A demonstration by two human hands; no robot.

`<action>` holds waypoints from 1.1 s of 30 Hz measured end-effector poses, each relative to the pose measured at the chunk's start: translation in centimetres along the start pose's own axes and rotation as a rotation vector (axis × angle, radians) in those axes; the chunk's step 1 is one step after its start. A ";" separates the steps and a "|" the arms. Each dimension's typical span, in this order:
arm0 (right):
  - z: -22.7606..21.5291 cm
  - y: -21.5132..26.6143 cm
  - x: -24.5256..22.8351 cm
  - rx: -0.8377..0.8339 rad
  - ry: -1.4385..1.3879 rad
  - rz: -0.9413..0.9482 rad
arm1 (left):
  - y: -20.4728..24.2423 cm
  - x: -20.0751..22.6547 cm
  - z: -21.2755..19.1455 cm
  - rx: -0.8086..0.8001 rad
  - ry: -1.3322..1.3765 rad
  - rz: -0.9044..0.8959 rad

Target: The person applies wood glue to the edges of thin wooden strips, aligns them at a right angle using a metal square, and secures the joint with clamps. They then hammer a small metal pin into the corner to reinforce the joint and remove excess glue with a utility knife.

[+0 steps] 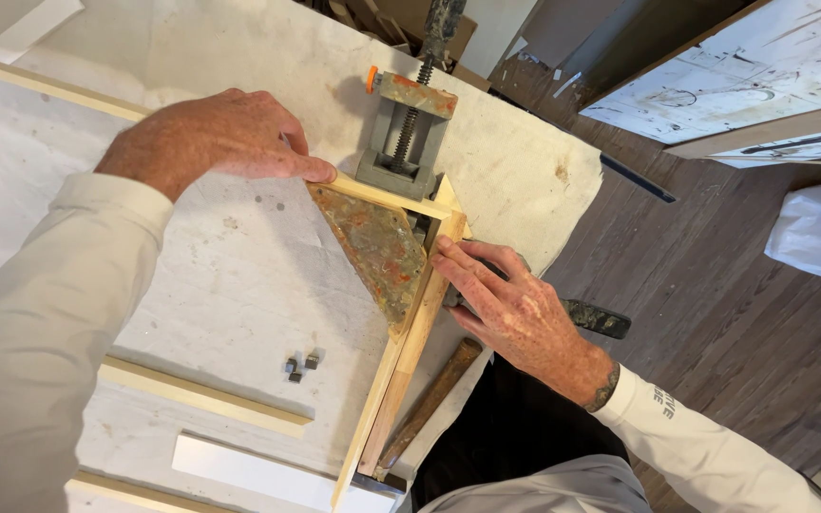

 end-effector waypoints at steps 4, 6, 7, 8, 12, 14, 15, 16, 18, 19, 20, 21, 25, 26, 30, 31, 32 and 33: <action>-0.4 -0.1 0.0 0.026 -0.012 -0.014 | 0.5 0.6 -0.1 -0.048 0.013 -0.052; -0.6 -0.2 -0.1 0.034 -0.031 -0.037 | 0.9 2.0 -0.4 0.033 0.046 0.102; -0.7 -0.4 -0.3 0.038 -0.035 -0.039 | 0.5 2.3 0.7 0.033 0.044 0.097; -0.8 -0.4 -0.3 0.038 -0.032 -0.034 | 0.3 4.3 -0.1 0.298 0.030 0.294; -0.5 -0.1 -0.3 0.124 -0.036 0.058 | -1.2 10.4 3.0 0.729 -0.102 0.743; -0.4 -0.1 -0.3 0.140 -0.053 0.044 | -1.7 11.2 3.3 0.608 -0.014 0.632; -0.4 0.0 -0.4 0.154 -0.069 0.033 | -2.3 11.3 3.8 0.484 0.074 0.522; -0.4 0.0 -0.4 0.156 -0.073 0.034 | -2.3 11.3 3.7 0.481 0.071 0.521; -0.4 0.1 -0.2 0.157 -0.075 0.035 | -2.5 10.7 3.3 0.484 0.178 0.425; -0.4 0.1 -0.2 0.159 -0.076 0.038 | -3.2 10.8 3.6 0.483 0.175 0.425; -0.4 0.1 -0.2 0.150 -0.067 0.046 | -3.8 10.6 3.8 0.493 0.168 0.381; -0.4 0.1 -0.2 0.141 -0.057 0.054 | -4.5 10.4 4.1 0.503 0.162 0.337; -0.3 -0.3 0.1 0.150 -0.047 0.054 | -3.8 11.1 3.3 0.567 0.162 0.339; -0.3 -0.2 0.1 0.134 -0.052 0.047 | -3.2 11.3 3.1 0.566 0.151 0.331; -0.2 0.2 0.3 0.128 -0.056 0.045 | -3.6 11.0 4.0 0.543 0.171 0.345; -0.6 0.0 0.2 0.141 -0.052 0.043 | -2.7 10.9 3.8 0.554 0.161 0.345; -1.0 0.0 0.0 0.153 -0.071 0.030 | -1.8 11.0 3.8 0.558 0.164 0.374; -1.3 0.0 -0.2 0.165 -0.090 0.016 | -1.0 11.2 3.8 0.561 0.167 0.403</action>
Point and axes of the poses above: each hand's wrist, its own y-axis away from the middle knuckle, its own z-axis out of the palm, x = y × z, the point moved 7 cm from there along -y, towards the middle knuckle, and after that the axes turned 5 degrees about z, right-handed, at the moved point
